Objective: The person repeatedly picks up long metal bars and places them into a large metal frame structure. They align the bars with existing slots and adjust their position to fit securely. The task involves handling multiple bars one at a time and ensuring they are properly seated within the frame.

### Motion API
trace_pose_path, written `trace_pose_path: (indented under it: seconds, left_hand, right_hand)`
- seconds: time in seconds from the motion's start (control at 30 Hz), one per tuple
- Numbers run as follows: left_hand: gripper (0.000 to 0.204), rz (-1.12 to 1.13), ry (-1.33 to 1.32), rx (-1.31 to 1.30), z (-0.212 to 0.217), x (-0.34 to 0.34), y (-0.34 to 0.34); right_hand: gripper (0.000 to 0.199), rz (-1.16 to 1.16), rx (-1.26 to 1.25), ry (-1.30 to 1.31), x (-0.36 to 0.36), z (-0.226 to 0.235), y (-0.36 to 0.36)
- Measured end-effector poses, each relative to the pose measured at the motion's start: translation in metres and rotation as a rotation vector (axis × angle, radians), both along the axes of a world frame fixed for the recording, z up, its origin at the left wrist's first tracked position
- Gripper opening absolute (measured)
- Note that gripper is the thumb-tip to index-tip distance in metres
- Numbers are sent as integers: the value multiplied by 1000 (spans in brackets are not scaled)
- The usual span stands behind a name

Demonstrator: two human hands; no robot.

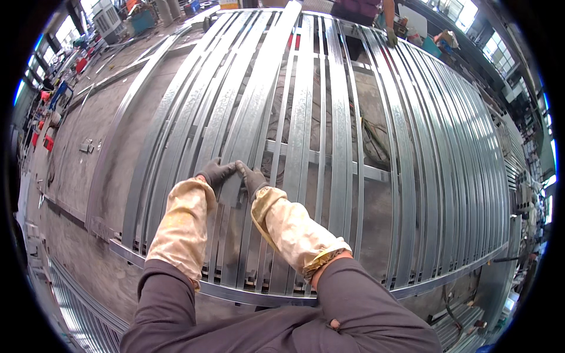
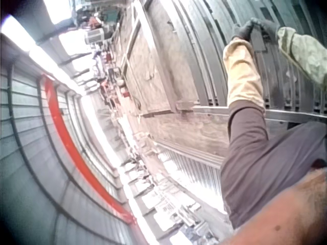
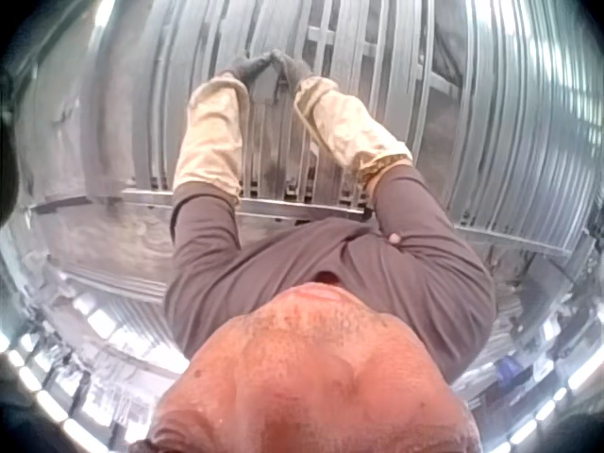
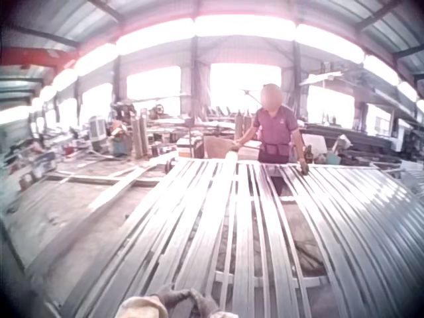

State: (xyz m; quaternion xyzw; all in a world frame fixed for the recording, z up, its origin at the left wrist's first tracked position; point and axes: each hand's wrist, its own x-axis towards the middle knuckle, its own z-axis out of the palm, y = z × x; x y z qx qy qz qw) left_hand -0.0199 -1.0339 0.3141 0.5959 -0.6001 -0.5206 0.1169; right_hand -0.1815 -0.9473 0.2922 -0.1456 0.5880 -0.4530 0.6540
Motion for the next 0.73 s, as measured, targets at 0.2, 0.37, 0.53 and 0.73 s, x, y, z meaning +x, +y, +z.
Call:
trace_pose_path:
  seconds: [0.2,0.37,0.53,0.73]
  left_hand:
    - [116,43,35,131,23,34,68]
    - [109,106,65,205,37,96,126]
    - [71,240,244,358,94,79,206]
    - [81,85,-54,122,116,55,306]
  right_hand:
    - [57,57,110,-133,23,-4,46]
    - [51,77,169,-363,59,31,100]
    - [58,304,128,-275,30,67,151]
    - [83,463,-91,-568,-18,35,135]
